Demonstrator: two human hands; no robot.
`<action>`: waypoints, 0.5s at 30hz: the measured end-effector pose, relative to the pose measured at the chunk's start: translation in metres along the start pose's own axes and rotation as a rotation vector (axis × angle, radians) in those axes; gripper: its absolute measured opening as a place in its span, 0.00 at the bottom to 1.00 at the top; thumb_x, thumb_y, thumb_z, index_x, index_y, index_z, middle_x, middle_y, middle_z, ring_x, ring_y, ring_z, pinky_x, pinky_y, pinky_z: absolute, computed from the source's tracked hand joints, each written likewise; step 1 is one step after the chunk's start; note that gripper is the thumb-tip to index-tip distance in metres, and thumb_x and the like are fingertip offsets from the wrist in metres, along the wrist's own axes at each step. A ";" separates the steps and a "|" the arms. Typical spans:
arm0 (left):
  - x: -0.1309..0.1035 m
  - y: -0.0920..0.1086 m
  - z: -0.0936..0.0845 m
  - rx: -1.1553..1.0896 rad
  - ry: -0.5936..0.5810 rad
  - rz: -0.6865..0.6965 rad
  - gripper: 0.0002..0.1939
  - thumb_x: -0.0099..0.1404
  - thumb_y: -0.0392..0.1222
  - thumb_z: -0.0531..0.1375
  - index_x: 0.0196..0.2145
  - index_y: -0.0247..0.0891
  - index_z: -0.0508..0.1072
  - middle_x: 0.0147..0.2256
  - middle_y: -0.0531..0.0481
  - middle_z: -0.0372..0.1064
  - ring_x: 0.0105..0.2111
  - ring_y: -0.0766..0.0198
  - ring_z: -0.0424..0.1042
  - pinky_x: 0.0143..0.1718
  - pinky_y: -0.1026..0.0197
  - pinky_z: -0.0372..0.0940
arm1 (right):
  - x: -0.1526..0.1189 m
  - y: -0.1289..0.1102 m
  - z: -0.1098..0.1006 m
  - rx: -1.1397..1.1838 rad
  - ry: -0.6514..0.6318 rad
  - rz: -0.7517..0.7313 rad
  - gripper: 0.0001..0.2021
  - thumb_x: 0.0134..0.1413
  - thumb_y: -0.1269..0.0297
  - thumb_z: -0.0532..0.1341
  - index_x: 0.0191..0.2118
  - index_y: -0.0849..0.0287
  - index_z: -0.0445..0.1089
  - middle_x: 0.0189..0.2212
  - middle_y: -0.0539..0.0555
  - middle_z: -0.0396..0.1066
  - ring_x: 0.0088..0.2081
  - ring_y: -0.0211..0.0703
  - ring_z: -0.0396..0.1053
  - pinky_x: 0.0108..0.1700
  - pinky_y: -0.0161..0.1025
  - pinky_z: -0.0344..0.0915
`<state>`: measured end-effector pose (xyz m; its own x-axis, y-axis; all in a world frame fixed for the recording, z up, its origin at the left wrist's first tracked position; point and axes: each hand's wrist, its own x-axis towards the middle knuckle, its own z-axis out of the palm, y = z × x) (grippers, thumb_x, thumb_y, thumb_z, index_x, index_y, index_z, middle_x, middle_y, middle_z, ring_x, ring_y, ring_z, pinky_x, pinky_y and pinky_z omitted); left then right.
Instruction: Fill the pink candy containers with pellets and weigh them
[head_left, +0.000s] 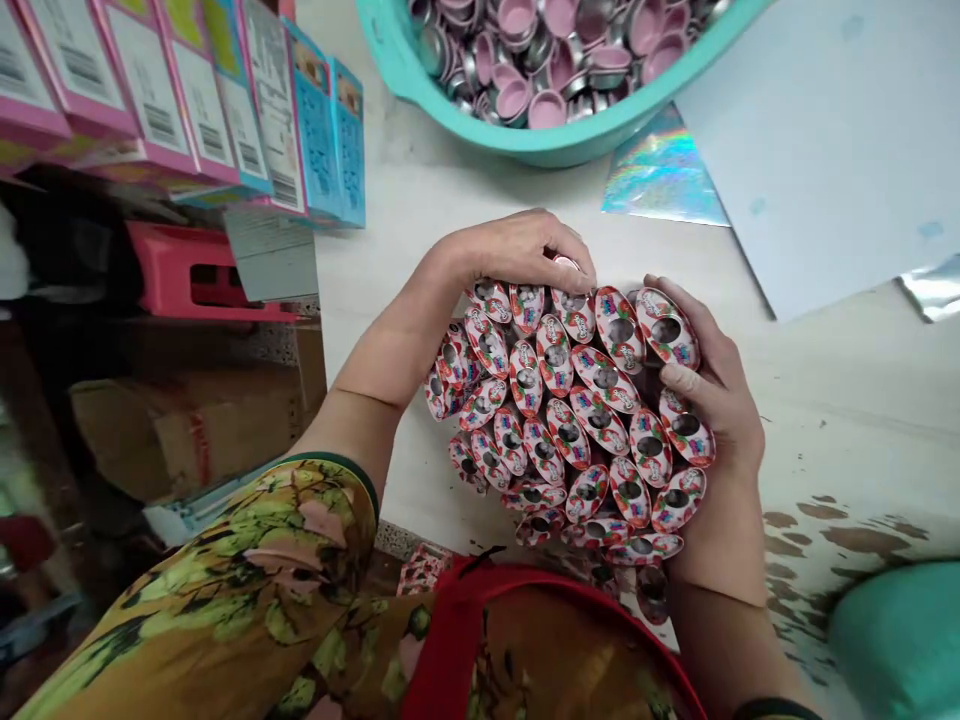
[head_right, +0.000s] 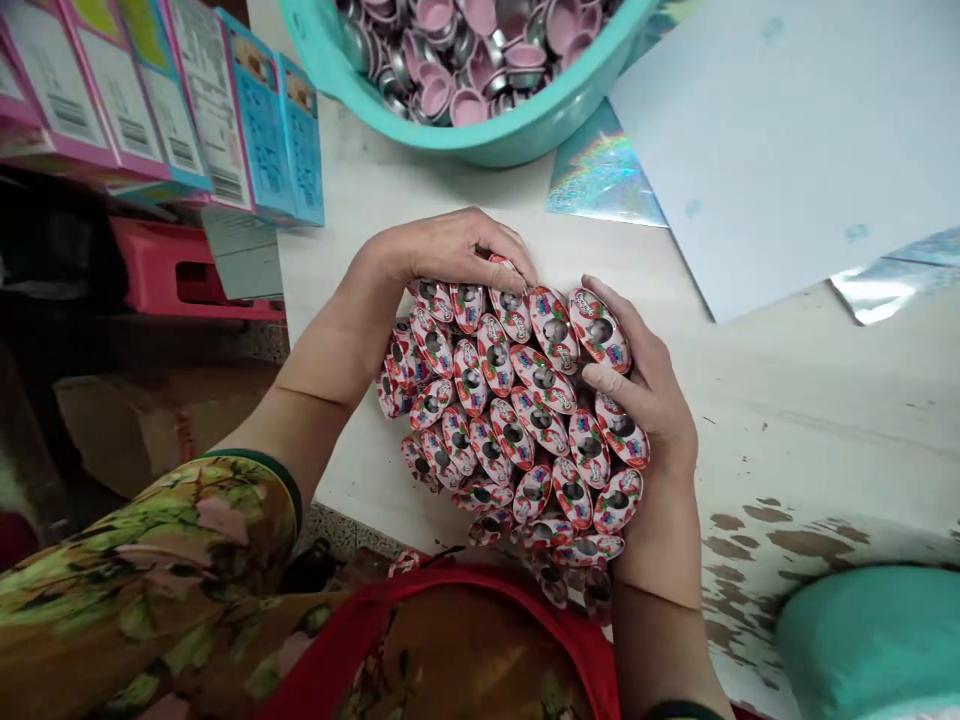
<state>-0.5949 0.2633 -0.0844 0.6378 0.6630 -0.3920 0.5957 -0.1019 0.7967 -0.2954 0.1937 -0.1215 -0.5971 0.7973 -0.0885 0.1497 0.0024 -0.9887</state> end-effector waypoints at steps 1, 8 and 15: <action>-0.008 -0.006 -0.003 -0.009 0.003 -0.016 0.18 0.63 0.54 0.61 0.41 0.39 0.83 0.40 0.51 0.79 0.44 0.59 0.77 0.50 0.58 0.68 | 0.006 0.000 0.007 -0.005 -0.007 -0.006 0.42 0.56 0.35 0.62 0.71 0.49 0.55 0.70 0.53 0.57 0.70 0.62 0.56 0.71 0.59 0.55; -0.044 -0.031 -0.014 -0.041 0.019 -0.072 0.18 0.64 0.54 0.61 0.42 0.40 0.83 0.39 0.53 0.79 0.45 0.59 0.77 0.51 0.59 0.67 | 0.036 -0.005 0.037 -0.012 -0.064 -0.012 0.40 0.55 0.39 0.65 0.69 0.49 0.59 0.68 0.53 0.60 0.68 0.61 0.59 0.71 0.59 0.54; -0.042 -0.023 -0.020 -0.002 0.054 -0.135 0.27 0.61 0.51 0.66 0.55 0.36 0.76 0.49 0.49 0.77 0.49 0.60 0.74 0.56 0.59 0.66 | 0.037 -0.006 0.032 0.083 -0.012 0.000 0.41 0.54 0.36 0.64 0.69 0.51 0.62 0.67 0.57 0.62 0.69 0.60 0.59 0.71 0.56 0.55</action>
<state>-0.6453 0.2531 -0.0772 0.5248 0.7094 -0.4705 0.6734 -0.0079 0.7392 -0.3441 0.2039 -0.1223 -0.6066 0.7900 -0.0893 0.0842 -0.0479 -0.9953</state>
